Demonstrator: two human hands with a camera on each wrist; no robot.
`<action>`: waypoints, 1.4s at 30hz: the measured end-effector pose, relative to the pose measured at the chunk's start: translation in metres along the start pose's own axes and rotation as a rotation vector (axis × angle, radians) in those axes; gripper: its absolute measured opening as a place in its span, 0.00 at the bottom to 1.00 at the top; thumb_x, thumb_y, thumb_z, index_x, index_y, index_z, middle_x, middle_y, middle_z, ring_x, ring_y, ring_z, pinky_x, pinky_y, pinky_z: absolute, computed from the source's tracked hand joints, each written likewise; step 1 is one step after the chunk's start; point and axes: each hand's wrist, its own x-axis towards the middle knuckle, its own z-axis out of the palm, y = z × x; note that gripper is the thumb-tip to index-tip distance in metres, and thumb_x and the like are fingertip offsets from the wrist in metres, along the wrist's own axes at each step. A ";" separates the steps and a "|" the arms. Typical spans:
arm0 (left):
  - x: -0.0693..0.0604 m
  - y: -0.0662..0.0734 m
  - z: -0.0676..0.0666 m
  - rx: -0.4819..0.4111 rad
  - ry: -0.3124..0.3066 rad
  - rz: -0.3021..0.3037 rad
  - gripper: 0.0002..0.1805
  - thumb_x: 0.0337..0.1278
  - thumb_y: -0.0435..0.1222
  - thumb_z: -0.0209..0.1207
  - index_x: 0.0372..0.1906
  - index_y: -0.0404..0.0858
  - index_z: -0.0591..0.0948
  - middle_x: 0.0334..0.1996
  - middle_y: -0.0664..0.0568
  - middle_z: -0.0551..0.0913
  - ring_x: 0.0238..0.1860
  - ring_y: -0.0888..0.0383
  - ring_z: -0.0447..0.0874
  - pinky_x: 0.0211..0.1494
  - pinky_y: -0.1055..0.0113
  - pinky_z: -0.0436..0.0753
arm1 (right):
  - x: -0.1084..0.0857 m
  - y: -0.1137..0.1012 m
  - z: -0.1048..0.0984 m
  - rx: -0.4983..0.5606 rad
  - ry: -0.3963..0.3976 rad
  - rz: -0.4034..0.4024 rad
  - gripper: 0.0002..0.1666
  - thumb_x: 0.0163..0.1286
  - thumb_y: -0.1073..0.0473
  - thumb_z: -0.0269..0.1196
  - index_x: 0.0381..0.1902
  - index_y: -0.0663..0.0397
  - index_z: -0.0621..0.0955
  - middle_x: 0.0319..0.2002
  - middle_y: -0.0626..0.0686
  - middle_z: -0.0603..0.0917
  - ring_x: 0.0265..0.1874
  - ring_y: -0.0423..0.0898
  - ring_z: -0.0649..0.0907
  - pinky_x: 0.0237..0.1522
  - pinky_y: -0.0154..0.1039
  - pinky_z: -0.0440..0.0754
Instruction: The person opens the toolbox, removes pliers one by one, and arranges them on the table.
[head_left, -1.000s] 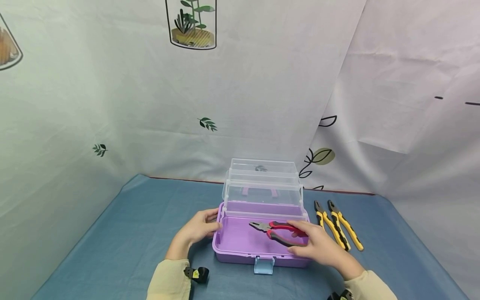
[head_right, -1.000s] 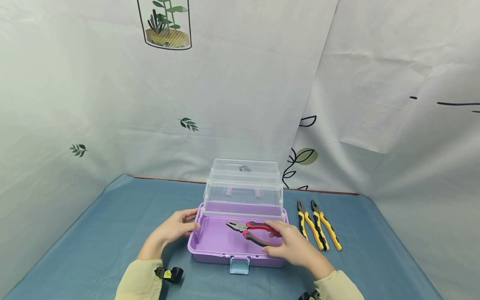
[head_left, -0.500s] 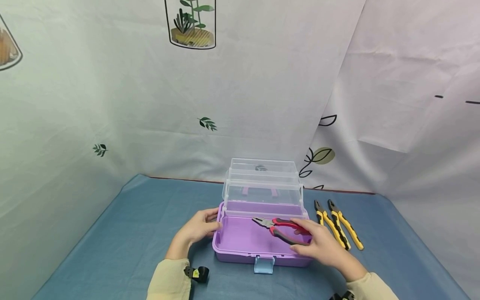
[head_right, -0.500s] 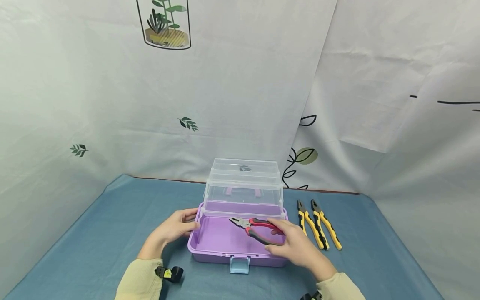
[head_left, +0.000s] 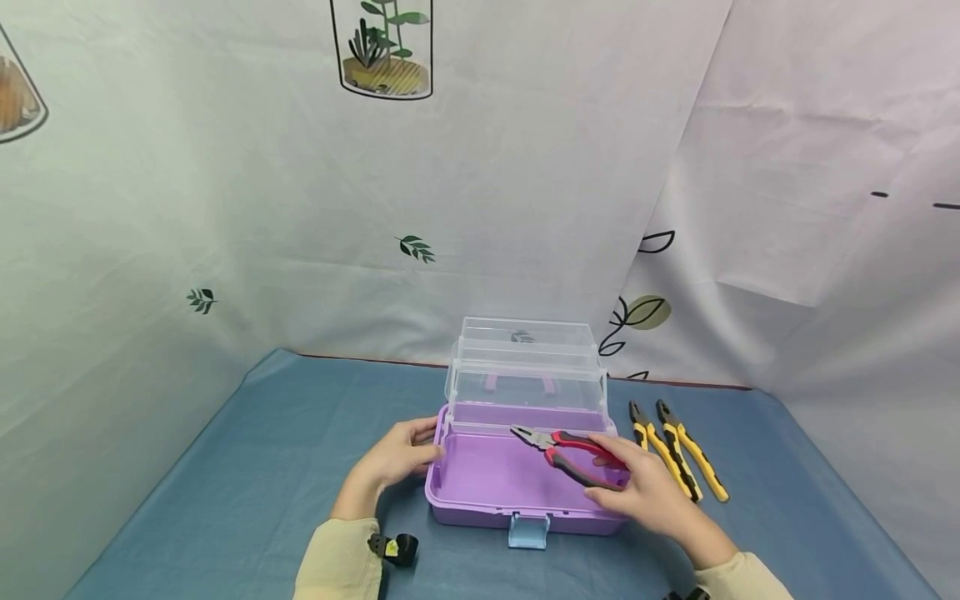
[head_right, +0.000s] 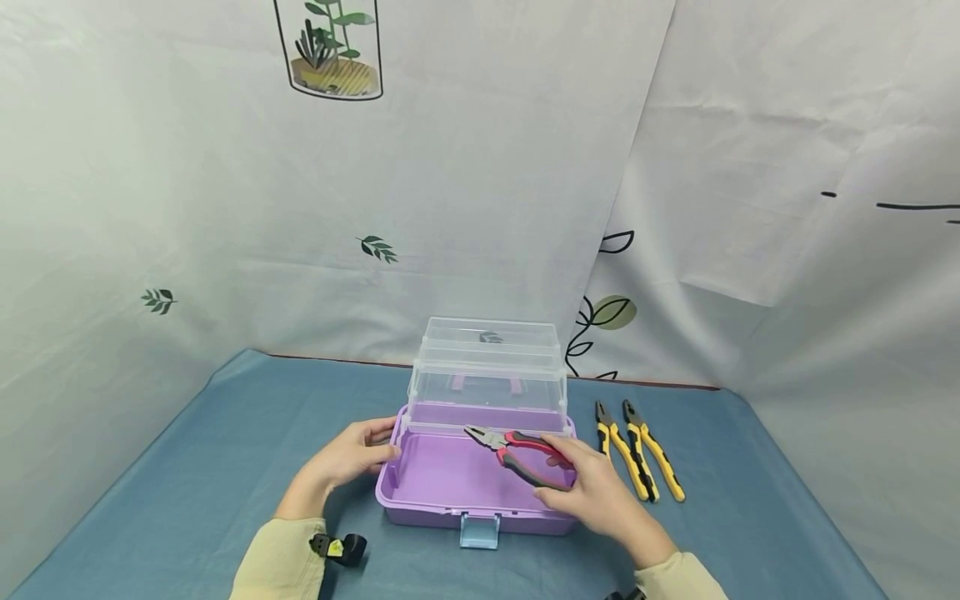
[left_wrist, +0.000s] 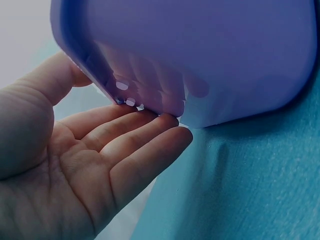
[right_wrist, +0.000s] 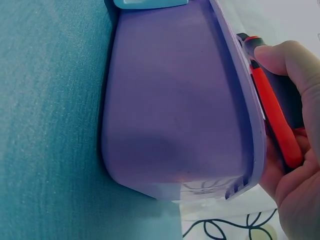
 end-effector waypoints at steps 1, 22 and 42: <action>0.000 0.000 0.000 0.002 -0.001 0.000 0.35 0.53 0.30 0.58 0.68 0.27 0.62 0.66 0.32 0.66 0.60 0.41 0.75 0.51 0.56 0.83 | 0.000 0.001 0.000 -0.003 0.011 -0.007 0.38 0.44 0.56 0.76 0.56 0.54 0.77 0.45 0.51 0.83 0.38 0.38 0.82 0.36 0.39 0.86; 0.000 -0.003 0.001 -0.006 0.000 -0.016 0.35 0.54 0.30 0.58 0.68 0.28 0.63 0.66 0.33 0.66 0.60 0.42 0.75 0.51 0.55 0.83 | -0.005 0.007 0.000 -0.073 0.146 0.035 0.42 0.41 0.57 0.78 0.57 0.59 0.77 0.48 0.55 0.83 0.39 0.42 0.80 0.33 0.35 0.84; 0.002 -0.003 0.000 0.006 0.004 -0.020 0.35 0.54 0.30 0.58 0.68 0.28 0.63 0.66 0.33 0.66 0.60 0.42 0.75 0.52 0.56 0.83 | -0.011 0.018 -0.004 -0.043 0.206 0.083 0.41 0.41 0.59 0.78 0.57 0.54 0.78 0.46 0.54 0.84 0.36 0.34 0.80 0.32 0.34 0.84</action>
